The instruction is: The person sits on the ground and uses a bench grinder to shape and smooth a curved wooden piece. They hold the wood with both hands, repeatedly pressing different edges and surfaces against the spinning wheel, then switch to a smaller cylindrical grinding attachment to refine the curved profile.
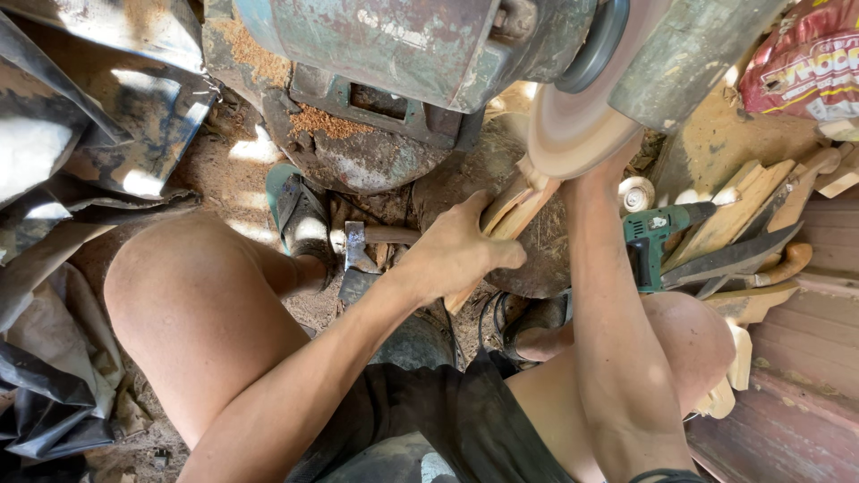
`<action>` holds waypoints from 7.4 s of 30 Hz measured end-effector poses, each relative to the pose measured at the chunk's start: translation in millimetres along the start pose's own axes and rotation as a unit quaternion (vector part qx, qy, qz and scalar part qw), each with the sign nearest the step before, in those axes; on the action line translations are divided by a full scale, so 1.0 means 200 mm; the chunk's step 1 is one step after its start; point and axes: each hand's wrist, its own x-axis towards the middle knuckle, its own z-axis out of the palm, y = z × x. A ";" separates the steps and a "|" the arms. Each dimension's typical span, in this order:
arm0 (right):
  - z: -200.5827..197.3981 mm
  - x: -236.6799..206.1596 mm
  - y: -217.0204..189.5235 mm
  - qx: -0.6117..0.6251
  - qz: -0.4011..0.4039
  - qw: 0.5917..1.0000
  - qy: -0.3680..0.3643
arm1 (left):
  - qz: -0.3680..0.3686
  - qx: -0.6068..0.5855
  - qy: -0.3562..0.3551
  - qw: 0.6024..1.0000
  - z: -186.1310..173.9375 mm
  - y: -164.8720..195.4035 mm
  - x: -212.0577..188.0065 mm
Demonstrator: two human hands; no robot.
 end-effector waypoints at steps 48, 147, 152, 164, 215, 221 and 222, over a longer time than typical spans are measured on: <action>-0.06 0.07 -0.03 -0.015 -0.028 0.999 0.009 | 0.083 0.039 0.060 0.994 0.05 -0.01 0.00; -0.08 0.09 0.00 0.026 -0.064 0.997 0.036 | 0.076 -0.030 -0.026 0.996 -0.03 -0.02 0.10; -0.10 0.08 0.00 0.046 -0.062 0.996 0.042 | 0.060 -0.032 -0.050 0.996 -0.05 -0.01 0.10; -0.10 0.00 -0.03 -0.004 -0.093 0.995 0.033 | 0.065 -0.004 -0.062 0.996 -0.08 -0.04 0.11; -0.14 -0.02 -0.01 0.141 -0.103 0.984 -0.009 | 0.079 0.066 0.006 0.995 -0.04 0.00 -0.04; -0.13 0.06 -0.04 0.043 -0.075 0.996 0.032 | 0.093 0.037 0.000 0.995 -0.03 -0.02 0.04; -0.12 0.07 -0.04 0.054 -0.090 0.994 0.004 | 0.091 0.037 -0.001 0.995 -0.03 -0.03 0.05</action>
